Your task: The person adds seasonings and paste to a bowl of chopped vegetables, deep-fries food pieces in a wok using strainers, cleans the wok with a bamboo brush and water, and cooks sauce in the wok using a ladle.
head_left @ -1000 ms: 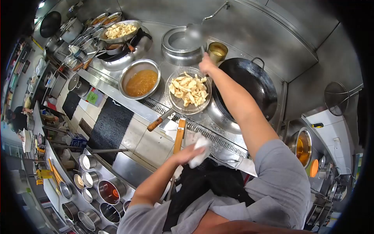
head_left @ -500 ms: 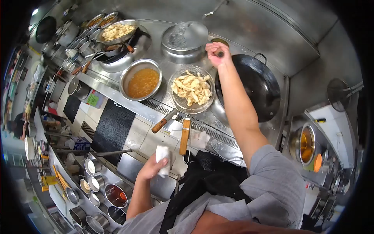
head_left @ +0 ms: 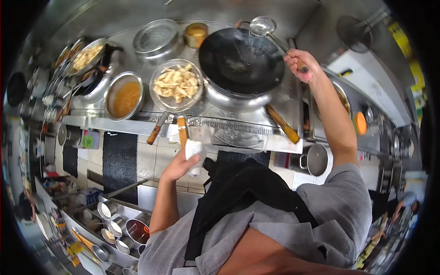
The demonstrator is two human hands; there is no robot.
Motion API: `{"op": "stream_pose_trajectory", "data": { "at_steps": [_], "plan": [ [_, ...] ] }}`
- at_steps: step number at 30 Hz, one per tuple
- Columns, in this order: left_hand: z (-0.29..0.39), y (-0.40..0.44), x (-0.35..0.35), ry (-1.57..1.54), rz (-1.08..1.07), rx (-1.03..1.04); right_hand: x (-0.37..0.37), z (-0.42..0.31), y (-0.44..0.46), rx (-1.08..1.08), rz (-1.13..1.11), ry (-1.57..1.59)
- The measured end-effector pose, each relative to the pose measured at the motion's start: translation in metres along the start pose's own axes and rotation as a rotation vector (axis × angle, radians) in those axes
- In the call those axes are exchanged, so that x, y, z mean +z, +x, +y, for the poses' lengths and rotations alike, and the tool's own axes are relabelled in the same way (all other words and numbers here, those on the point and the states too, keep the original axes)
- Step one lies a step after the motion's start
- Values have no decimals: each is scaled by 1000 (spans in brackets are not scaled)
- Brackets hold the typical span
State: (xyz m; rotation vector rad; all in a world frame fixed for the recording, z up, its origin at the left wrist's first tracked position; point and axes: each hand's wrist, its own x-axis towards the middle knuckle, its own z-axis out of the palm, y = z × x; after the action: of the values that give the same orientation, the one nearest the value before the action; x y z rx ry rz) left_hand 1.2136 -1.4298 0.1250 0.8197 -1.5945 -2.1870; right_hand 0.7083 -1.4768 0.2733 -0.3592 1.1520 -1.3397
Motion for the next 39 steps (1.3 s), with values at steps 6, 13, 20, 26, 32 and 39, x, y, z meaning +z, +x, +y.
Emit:
{"op": "stream_pose_trajectory", "data": {
  "at_steps": [6, 13, 20, 26, 32, 39],
  "plan": [
    [-13, 5, 53, 40, 149, -16, -69, 27, -113, 14, 156, -34],
    [-5, 29, 135, 126, 105, -54, -147, 85, -153, 93, -1, -40],
    [-13, -22, 161, 99, 207, -204, -173, 123, -133, -56, 217, -969],
    [-43, -92, 120, 77, 482, -192, -153, 145, -38, -330, 233, -1109],
    [-32, -127, 70, -66, 618, -140, 28, 134, 62, -228, -93, -415],
    [-51, -162, 0, -134, 780, -194, 228, 201, 273, -438, -91, -711]
  ]
}}
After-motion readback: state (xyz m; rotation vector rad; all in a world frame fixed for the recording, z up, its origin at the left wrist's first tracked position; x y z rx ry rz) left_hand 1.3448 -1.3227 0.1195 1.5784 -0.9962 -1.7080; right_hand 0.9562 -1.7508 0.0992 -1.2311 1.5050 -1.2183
